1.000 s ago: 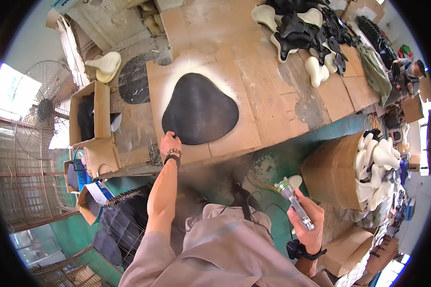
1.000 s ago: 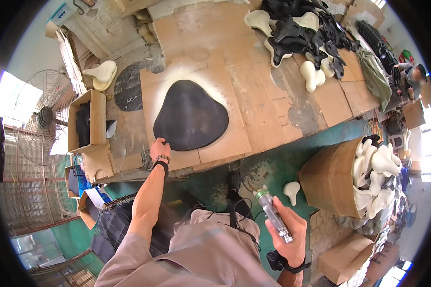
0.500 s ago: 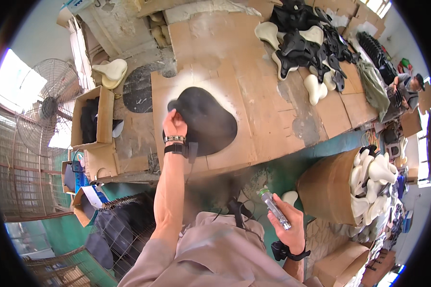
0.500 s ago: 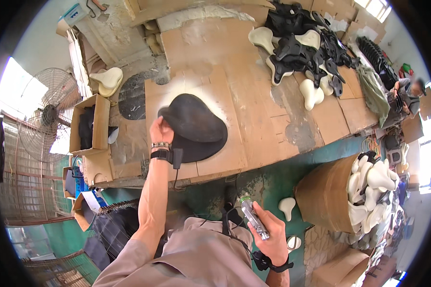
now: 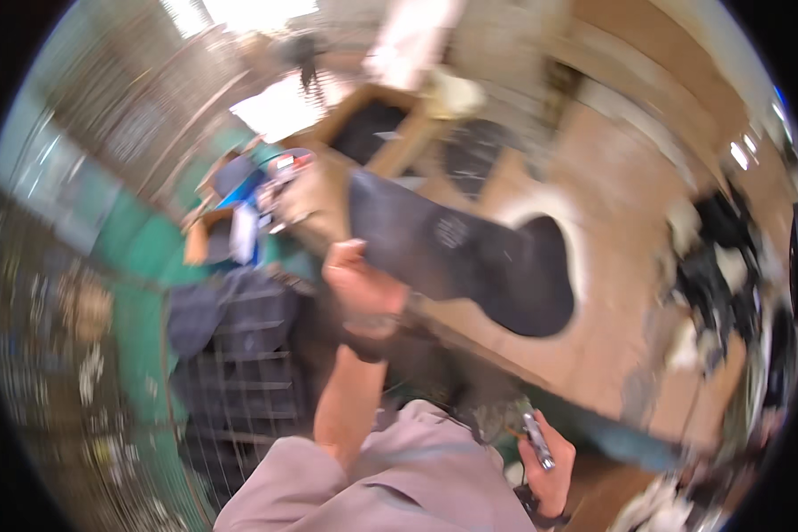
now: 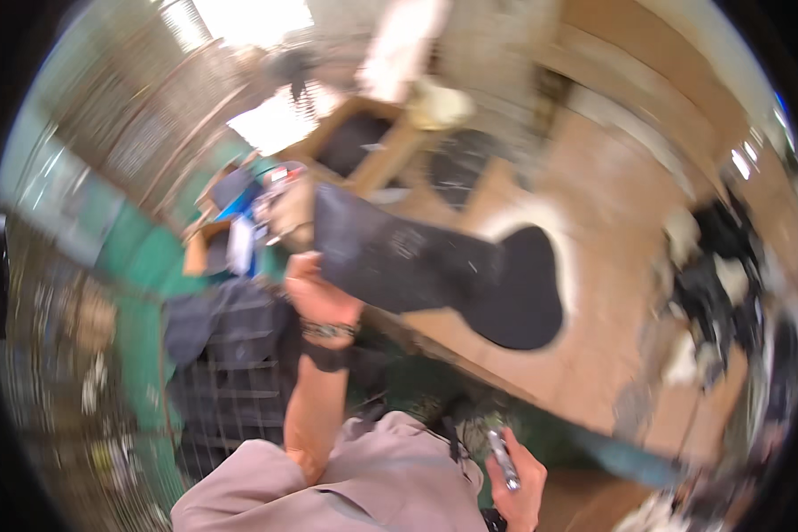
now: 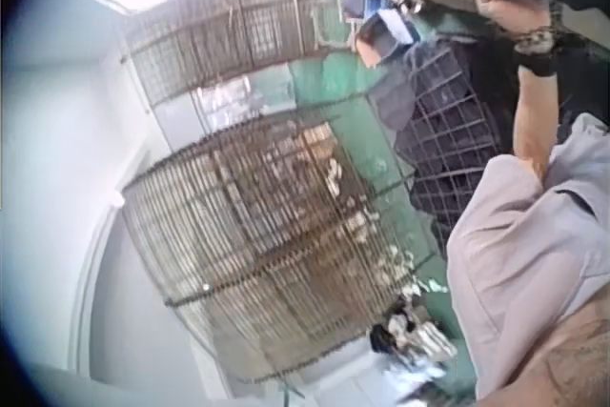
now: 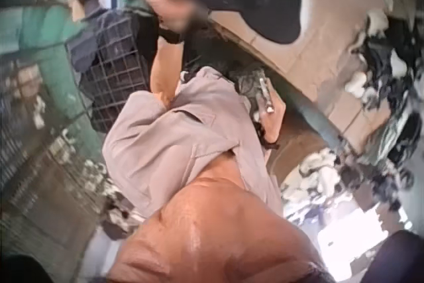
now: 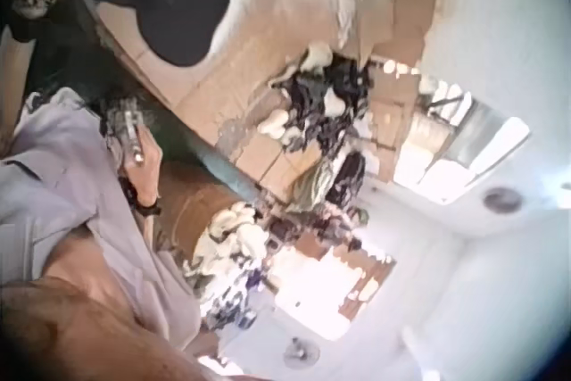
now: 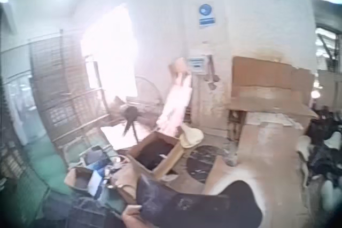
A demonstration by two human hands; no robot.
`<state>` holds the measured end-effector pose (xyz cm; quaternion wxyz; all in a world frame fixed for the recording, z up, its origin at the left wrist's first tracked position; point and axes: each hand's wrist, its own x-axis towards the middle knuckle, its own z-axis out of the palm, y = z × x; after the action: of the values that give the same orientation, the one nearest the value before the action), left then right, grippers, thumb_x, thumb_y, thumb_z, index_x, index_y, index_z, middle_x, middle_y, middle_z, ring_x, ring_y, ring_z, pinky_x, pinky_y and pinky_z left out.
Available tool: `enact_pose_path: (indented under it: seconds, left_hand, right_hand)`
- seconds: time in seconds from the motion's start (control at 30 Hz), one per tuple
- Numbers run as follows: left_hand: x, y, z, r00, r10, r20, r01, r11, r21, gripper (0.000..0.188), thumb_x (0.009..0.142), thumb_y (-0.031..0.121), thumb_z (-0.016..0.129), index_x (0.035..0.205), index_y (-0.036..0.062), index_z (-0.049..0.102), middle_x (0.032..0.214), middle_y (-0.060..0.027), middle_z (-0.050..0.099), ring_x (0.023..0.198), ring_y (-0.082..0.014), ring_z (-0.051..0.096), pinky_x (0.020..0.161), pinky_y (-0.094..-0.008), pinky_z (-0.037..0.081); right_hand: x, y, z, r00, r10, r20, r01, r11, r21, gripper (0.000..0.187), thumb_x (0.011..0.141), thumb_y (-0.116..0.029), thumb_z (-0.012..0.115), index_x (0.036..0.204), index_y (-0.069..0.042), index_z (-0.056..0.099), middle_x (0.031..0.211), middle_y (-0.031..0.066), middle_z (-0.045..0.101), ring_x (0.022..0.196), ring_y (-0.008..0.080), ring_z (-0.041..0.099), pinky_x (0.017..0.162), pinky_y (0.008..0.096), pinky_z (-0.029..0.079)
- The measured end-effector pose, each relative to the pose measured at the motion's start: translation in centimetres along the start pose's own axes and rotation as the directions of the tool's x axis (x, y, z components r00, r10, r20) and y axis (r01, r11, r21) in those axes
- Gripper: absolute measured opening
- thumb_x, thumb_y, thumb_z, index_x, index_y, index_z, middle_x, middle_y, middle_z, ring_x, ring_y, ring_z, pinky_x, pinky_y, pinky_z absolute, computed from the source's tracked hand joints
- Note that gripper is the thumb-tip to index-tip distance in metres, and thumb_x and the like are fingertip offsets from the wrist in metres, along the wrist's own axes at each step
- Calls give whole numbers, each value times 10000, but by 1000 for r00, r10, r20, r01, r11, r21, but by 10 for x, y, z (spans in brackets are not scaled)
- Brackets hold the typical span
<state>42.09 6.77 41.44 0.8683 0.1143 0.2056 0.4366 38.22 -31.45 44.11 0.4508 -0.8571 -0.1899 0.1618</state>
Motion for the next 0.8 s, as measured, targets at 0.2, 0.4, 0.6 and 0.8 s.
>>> enact_pose_path:
  seconds: [0.2,0.4,0.6,0.8]
  left_hand:
    - [-81,127,-88,996,53,69,-29,948,-317,408,764,162,506,1093,-46,627,1145,-195,667,1076,-368,620,994,-479,456]
    - [-135,237,-166,942,308,-133,-336,864,-374,466,752,185,519,1153,-34,611,1183,-191,656,1101,-368,623,1013,-498,455]
    - [-91,379,-235,611,683,-401,-754,657,-29,475,665,129,559,1119,12,635,1148,-148,670,1059,-355,639,1007,-512,468]
    - [-78,534,-334,343,705,-621,-894,448,14,395,714,161,566,1078,21,626,1162,-131,661,1082,-348,617,1034,-475,423]
  right_hand:
    - [26,-43,29,926,-99,365,149,983,-110,433,877,-109,639,1288,15,586,954,213,668,793,282,604,724,371,476]
    - [56,-70,75,795,-141,590,259,958,-120,444,878,-102,638,1311,-23,580,988,208,677,815,271,629,761,384,489]
    - [74,-122,131,661,-155,735,382,912,-152,434,913,-84,587,1336,6,543,1054,159,691,791,194,621,712,346,507]
    - [84,-113,178,712,-111,694,369,899,-235,421,810,-46,650,1227,9,629,669,106,552,596,137,510,581,310,451]
